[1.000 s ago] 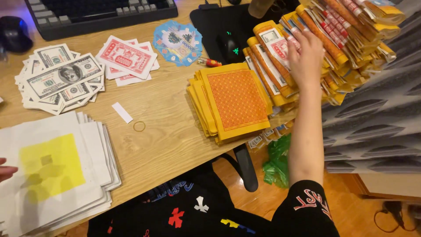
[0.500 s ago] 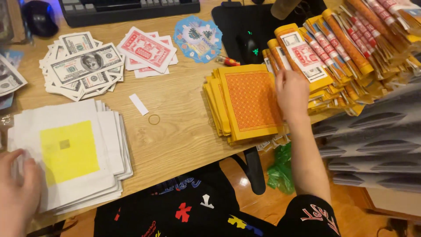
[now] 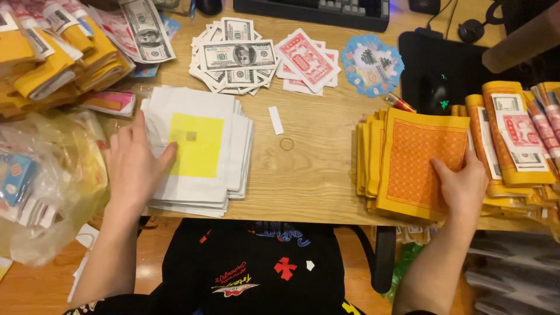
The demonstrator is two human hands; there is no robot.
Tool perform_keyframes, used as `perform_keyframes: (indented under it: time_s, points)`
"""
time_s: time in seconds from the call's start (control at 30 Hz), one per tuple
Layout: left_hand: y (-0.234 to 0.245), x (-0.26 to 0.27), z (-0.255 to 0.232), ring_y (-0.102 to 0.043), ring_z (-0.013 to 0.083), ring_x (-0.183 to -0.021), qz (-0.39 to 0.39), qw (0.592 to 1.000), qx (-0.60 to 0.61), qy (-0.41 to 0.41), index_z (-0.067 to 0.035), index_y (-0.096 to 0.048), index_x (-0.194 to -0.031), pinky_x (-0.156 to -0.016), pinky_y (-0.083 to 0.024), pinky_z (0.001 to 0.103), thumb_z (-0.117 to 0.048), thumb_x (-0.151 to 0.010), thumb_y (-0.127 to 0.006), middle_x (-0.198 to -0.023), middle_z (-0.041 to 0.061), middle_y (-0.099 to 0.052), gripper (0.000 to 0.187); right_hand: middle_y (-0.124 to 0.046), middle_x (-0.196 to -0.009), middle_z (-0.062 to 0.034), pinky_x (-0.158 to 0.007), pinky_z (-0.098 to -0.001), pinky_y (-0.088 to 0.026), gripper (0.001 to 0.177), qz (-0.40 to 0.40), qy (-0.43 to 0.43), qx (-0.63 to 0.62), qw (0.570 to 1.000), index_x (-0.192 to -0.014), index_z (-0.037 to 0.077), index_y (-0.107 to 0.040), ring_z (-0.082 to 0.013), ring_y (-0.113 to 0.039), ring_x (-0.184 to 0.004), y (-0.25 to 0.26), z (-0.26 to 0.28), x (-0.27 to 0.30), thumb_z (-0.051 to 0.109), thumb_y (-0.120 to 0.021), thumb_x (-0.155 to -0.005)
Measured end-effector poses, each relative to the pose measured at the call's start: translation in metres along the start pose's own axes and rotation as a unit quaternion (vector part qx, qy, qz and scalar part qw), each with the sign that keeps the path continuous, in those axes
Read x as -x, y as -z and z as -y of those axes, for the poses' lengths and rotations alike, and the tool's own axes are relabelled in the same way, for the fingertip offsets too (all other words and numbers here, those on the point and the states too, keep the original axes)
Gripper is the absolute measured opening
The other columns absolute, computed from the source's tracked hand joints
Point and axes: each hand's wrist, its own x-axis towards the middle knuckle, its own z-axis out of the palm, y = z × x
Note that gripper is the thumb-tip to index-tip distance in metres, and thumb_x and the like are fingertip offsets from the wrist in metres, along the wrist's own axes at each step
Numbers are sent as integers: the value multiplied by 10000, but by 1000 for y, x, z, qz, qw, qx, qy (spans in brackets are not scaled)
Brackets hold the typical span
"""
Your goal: Folding and bundling stacks of joss paper on a desk
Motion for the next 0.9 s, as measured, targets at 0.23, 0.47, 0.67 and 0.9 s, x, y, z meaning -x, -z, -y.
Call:
perform_keyframes:
  time_s: [0.23,0.47,0.67,0.9]
  points:
    - [11,-23,4,-503,130,-686,45,943,302,129,-66,-544,-1423,-661,-407,298,-227,-770,-671,-819,22,-615,685,-329,-701,-66,-611,-376,-243,452,24,28,-88,995,-750,70,-319,-186,-300,-682,28,8,10,210,-627,-1050]
    - [38,-24,-37,-554,93,-955,148,805,545,179,-96,-587,-1158,-825,-425,236,-165,-874,-511,-1109,18,-646,303,-472,-1027,-52,-769,-304,-374,175,-27,131,-332,934,-1171,46,-441,-157,-444,-912,32,17,29,166,-549,-1105]
    - [17,0,-120,-523,203,-1186,168,669,706,160,-66,-515,-1354,-1031,-382,373,-178,-857,-538,-1326,126,-579,509,-598,-1166,-22,-986,-291,-523,465,-3,97,-636,765,-1400,60,-457,-125,-614,-1058,-32,109,60,136,-604,-966]
    - [24,12,-167,-292,415,-1412,198,586,784,51,48,-284,-1486,-1148,-208,551,-340,-1022,-375,-1508,293,-329,612,-607,-844,-32,-651,-205,-566,322,92,98,-617,776,-1343,80,-439,-68,-632,-740,-67,170,76,104,-493,-1027]
